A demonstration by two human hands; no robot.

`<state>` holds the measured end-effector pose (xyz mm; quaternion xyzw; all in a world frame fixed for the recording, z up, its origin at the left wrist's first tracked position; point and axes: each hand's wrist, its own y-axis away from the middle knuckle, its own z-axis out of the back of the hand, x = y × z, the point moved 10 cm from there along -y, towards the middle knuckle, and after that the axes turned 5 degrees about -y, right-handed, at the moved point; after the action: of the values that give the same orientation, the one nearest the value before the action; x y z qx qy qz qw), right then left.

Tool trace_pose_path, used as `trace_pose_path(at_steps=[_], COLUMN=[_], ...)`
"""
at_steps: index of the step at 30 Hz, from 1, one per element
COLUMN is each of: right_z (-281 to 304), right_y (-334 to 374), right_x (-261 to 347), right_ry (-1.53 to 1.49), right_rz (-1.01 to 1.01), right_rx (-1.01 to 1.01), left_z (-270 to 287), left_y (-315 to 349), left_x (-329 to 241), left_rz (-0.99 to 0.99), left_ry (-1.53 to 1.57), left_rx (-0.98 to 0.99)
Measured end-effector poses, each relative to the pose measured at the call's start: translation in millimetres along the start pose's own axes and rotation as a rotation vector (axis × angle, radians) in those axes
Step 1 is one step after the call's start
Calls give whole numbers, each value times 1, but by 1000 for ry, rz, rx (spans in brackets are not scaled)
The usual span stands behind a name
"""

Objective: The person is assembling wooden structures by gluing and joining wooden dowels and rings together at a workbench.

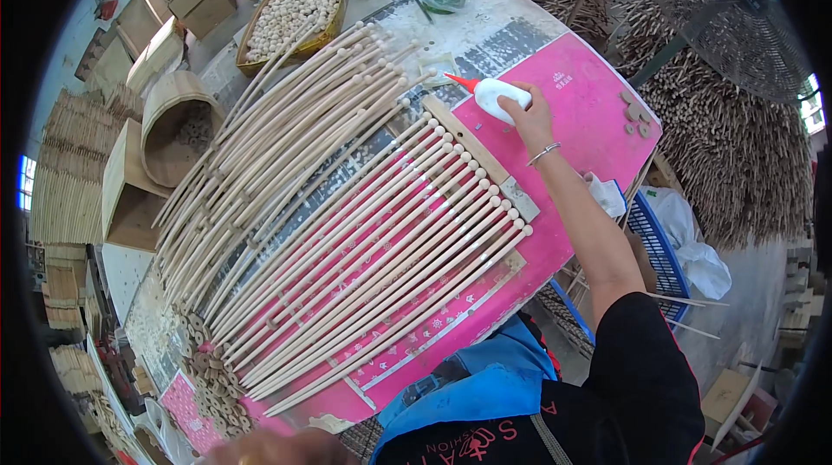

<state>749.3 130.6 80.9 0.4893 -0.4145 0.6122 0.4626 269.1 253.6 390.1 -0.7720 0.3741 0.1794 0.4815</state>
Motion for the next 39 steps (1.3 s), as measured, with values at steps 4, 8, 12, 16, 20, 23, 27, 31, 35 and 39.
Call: trace_pose_path(at_steps=[4,8,12,16,20,23,27,31,35,39], right_z=[5,10,12,11,6,9,15,19,1,-87], right_y=[4,-1,-3,1,10,13,17,25,47,37], right_x=[20,52,77,74,49,23,18,39,96,93], right_ry=[163,432,552,488,389,297,336,736,717,388], right_rz=[97,282,424,390,301,198,234,328,723,636], right_rx=[-16,-60,-91,-66,-48,-42,-43,-77,-164,296], left_z=[-47,-20,14,76,111,122,131,134,133,133], left_y=[-24,-9,12,22,37,43,46,52,58,59], left_x=[-56,-26,-26,-8,1,4,4,0,-4,-9], left_rz=[-165,968,987,624,528,494,452,416,374,323], left_ry=[-402,-558,-696,-832,-895,-921,-954,-987,-1038,-1108], left_rx=[-198,-527,-612,-592,-596,-593,-578,-568,-564,-549])
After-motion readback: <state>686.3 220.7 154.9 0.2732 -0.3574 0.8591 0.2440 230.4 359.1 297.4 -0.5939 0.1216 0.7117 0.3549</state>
